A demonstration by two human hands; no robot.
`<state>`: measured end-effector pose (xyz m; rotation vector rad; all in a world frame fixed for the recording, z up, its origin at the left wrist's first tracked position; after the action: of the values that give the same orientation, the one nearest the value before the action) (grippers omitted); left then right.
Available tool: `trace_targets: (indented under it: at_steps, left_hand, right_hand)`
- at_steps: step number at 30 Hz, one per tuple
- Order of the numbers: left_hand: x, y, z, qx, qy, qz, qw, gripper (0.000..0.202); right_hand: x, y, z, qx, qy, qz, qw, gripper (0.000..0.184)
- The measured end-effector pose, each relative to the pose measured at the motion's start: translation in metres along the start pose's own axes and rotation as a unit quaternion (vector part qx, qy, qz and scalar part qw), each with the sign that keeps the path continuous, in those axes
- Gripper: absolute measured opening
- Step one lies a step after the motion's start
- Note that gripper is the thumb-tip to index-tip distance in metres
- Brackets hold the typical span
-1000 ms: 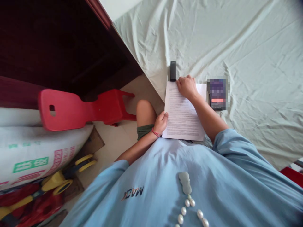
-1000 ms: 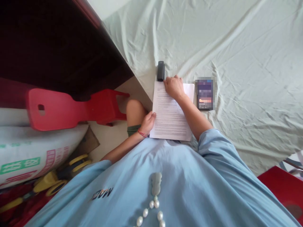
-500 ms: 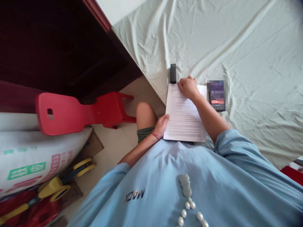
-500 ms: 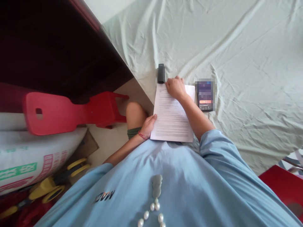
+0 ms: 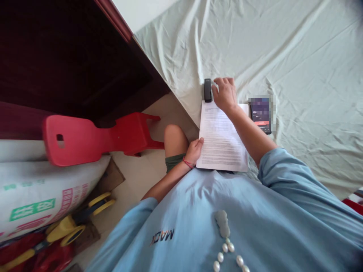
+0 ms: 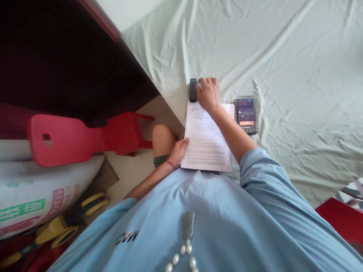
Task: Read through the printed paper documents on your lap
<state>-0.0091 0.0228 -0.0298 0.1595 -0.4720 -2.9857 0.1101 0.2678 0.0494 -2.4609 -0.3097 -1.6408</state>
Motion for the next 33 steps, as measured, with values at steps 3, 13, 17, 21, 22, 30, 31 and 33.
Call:
trace_targets:
  at_steps: [3,13,17,21,22,30,31,33]
  left_hand:
    - [0.0,0.002,0.0,0.011,-0.001,0.004,1.0,0.084]
    - [-0.001,0.003,-0.005,0.045,0.032,0.0,0.998,0.083]
    - [-0.001,0.004,-0.007,0.054,0.049,-0.002,0.997,0.082]
    - [0.001,0.005,-0.007,0.062,0.044,0.006,0.997,0.081]
    - [0.001,0.005,-0.008,0.063,0.043,0.008,0.997,0.081]
    - [-0.002,0.007,-0.008,0.057,0.059,0.006,0.997,0.079]
    - [-0.002,0.008,-0.008,0.057,0.057,0.005,0.997,0.079]
    - [0.002,0.01,-0.009,0.057,0.049,0.008,0.997,0.08]
  right_hand:
    - [-0.001,-0.019,-0.014,0.027,-0.011,-0.001,1.0,0.057]
    - [-0.041,-0.054,-0.031,0.022,-0.033,-0.101,0.994,0.071]
    - [-0.045,-0.048,-0.026,0.035,-0.048,-0.083,0.995,0.066]
    - [-0.047,-0.045,-0.023,0.039,-0.061,-0.052,0.996,0.062]
    - [-0.048,-0.044,-0.023,0.039,-0.057,-0.051,0.996,0.061]
    - [-0.038,-0.045,-0.032,-0.001,-0.046,-0.049,0.998,0.057]
    - [-0.031,-0.044,-0.033,-0.015,-0.052,-0.047,0.997,0.057]
    - [-0.013,-0.038,-0.033,-0.031,-0.069,-0.022,0.997,0.056]
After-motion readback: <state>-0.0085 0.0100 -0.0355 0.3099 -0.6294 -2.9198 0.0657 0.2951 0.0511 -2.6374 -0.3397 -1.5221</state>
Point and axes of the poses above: each hand's wrist, its own y-axis away from the middle knuckle, its own x-axis out of the back of the hand, z = x × y, the point moved 3 cm from there along -y, towards the middle knuckle, and after that the axes turned 6 degrees about -x, right-handed, at the moved point
